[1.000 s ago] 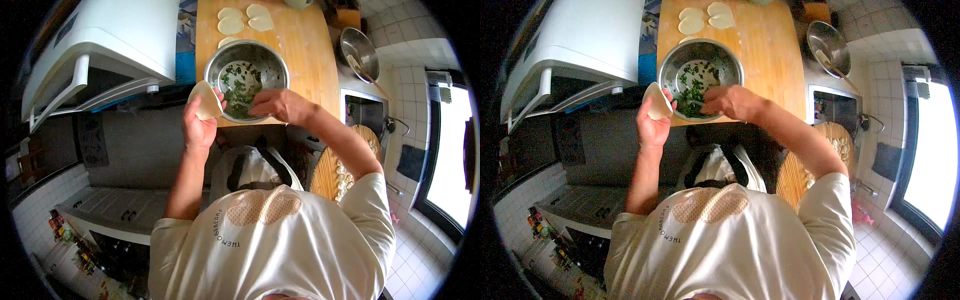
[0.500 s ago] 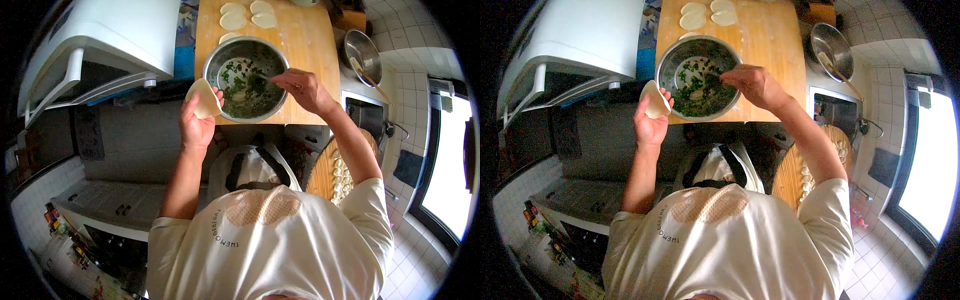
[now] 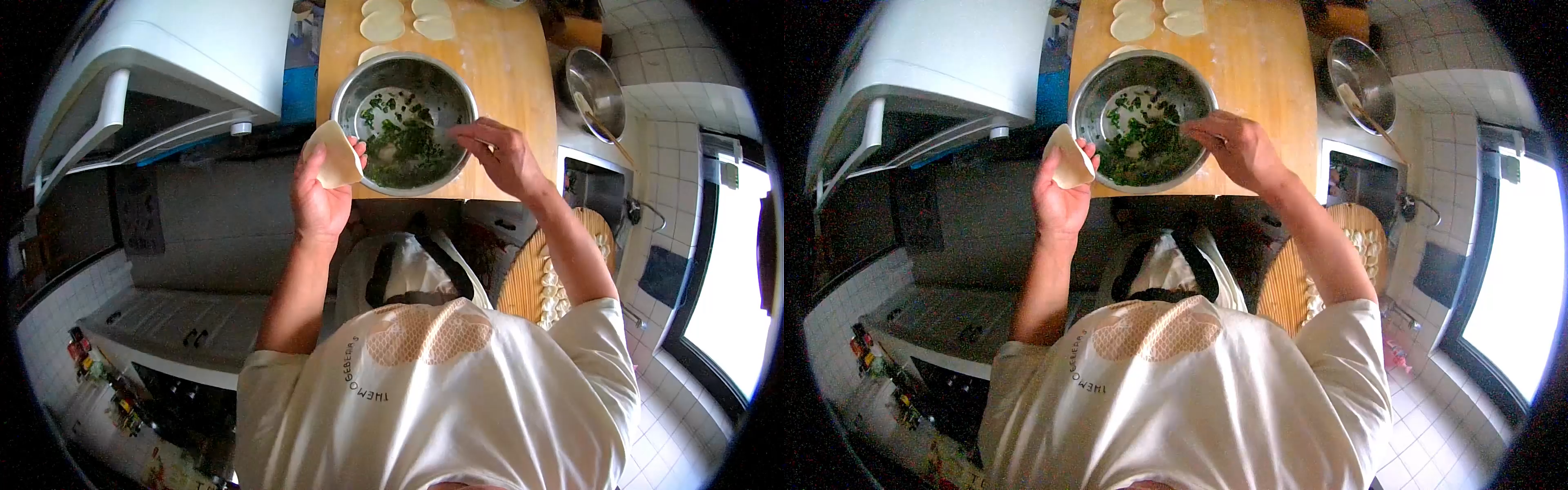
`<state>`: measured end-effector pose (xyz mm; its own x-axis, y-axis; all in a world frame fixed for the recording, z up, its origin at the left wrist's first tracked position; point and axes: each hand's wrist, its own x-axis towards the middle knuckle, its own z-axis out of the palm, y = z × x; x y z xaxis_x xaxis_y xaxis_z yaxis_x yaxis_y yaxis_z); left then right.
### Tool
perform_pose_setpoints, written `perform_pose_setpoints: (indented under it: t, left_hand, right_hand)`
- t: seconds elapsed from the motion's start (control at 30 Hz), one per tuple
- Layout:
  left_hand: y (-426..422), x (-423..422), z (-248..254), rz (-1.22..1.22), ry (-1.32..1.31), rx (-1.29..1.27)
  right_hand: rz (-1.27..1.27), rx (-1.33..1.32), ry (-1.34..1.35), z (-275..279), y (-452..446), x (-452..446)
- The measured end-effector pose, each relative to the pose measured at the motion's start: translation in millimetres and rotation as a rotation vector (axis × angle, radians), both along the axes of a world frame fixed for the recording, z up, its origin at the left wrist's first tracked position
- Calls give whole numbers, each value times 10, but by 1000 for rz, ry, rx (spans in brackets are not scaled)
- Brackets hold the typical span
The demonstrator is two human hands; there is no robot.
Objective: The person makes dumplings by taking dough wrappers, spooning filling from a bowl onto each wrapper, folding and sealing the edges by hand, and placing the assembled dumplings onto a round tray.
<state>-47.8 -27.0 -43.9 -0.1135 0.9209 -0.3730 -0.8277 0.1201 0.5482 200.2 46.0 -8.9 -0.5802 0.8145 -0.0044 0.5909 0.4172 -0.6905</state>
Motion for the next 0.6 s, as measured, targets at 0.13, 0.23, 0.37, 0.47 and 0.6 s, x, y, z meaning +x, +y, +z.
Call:
perform_pose_setpoints:
  t: [0.13, 0.23, 0.37, 0.47, 0.6]
  left_hand:
    - [5, 3, -4, 0, -139, 68]
    - [-20, 8, 6, 22, -149, 56]
    - [3, 27, -30, 65, -118, 56]
    - [3, 33, -16, 63, -120, 65]
    - [-6, 47, -14, 84, -105, 63]
  right_hand:
    - [173, 148, 21, -2, 15, 22]
    - [-12, 16, -8, 109, 7, 70]
    - [-116, -14, -105, 65, 48, 65]
    - [-228, -379, -30, 104, -47, 29]
    - [-253, -561, 188, -89, -61, 81]
